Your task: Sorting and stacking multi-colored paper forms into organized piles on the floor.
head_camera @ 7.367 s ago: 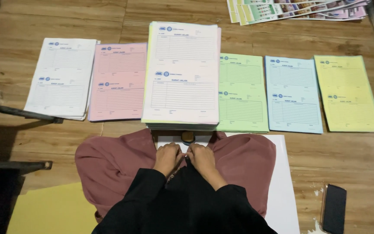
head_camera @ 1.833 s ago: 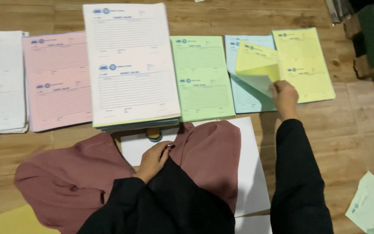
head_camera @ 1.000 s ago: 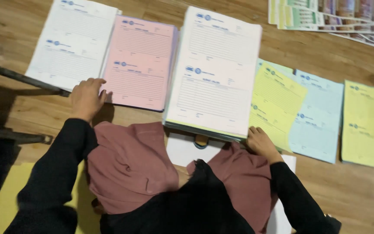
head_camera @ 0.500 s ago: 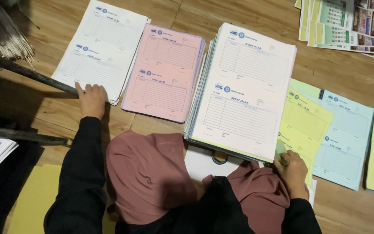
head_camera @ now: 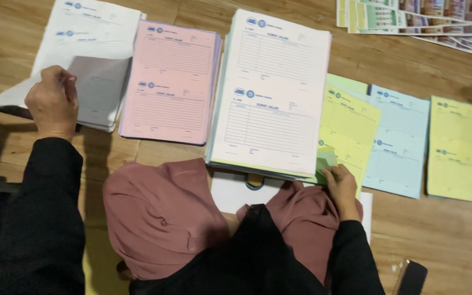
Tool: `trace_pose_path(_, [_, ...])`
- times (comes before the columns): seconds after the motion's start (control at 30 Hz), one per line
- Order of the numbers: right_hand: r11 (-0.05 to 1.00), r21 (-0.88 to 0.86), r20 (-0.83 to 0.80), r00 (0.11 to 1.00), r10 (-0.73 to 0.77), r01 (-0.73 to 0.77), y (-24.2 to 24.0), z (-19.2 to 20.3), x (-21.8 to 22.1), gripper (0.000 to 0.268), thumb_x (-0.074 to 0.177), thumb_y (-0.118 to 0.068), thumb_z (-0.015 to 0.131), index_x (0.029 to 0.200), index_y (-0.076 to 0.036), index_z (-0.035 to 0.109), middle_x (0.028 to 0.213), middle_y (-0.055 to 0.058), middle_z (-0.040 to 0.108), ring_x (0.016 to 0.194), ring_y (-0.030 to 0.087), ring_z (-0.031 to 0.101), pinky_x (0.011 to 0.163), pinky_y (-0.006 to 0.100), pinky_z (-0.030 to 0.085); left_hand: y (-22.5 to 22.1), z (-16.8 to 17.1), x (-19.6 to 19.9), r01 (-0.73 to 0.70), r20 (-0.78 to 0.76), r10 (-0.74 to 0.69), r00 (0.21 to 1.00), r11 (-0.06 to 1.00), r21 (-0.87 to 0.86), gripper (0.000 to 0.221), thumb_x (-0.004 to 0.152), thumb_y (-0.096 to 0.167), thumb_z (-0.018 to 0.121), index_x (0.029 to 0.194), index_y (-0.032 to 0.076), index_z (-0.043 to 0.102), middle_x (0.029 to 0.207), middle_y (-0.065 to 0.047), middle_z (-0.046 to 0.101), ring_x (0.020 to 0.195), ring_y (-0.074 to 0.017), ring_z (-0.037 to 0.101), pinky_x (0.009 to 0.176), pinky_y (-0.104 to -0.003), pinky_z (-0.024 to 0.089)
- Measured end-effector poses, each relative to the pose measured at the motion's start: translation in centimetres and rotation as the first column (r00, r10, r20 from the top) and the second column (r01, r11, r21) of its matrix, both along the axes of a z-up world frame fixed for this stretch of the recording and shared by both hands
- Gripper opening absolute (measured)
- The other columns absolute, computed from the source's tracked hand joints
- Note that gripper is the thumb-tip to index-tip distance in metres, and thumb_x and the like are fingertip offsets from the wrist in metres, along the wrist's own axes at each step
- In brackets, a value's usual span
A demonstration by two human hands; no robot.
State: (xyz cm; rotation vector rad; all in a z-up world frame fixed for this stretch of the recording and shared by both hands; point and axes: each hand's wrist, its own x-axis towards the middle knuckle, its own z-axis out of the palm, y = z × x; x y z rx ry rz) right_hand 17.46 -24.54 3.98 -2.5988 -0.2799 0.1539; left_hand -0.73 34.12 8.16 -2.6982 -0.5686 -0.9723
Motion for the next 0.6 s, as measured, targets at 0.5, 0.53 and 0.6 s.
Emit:
trace_pose_path(0.5, [0.741,0.64,0.309,0.815,-0.49,0.203,-4.2,-2.0,3.1,0.007,0.084,-0.002,0.06,0.091,-0.001,0.059,0.08,0.012,0.057,0.078,0.014,0.051,0.073,0.032,0.041,-15.2,-10.5,7.0,0.459,-0.827,-0.259,0.499,0.889,-0.001,0.039,0.074,0.027,0.064,0.112,0.019,0.058,0.125,0.002,0.049,0.111,-0.0196,0.05,0.102,-0.044,0.032])
trace_pose_path(0.53, [0.693,0.712,0.371,0.779,-0.505,0.11,-4.1,-1.3,3.7,0.017,0.082,0.003,0.059,0.098,0.004,0.057,0.091,0.019,0.059,0.089,0.015,0.051,0.082,0.033,0.041,-15.0,-11.1,7.0,0.444,-0.835,-0.248,0.491,0.896,-0.005,0.034,0.077,0.023,0.061,0.11,0.018,0.059,0.123,0.002,0.051,0.108,-0.0205,0.051,0.101,-0.044,0.032])
trace_pose_path(0.6, [0.7,0.714,0.464,0.755,-0.463,-0.01,-2.6,2.5,5.2,0.046,0.082,0.011,0.058,0.121,-0.005,0.039,0.118,0.015,0.042,0.094,0.02,0.057,0.087,0.033,0.045,-14.6,-11.7,7.1,0.464,-0.812,-0.256,0.524,0.886,0.02,0.028,0.075,0.018,0.061,0.103,0.018,0.061,0.108,0.002,0.056,0.099,-0.0202,0.055,0.099,-0.044,0.034])
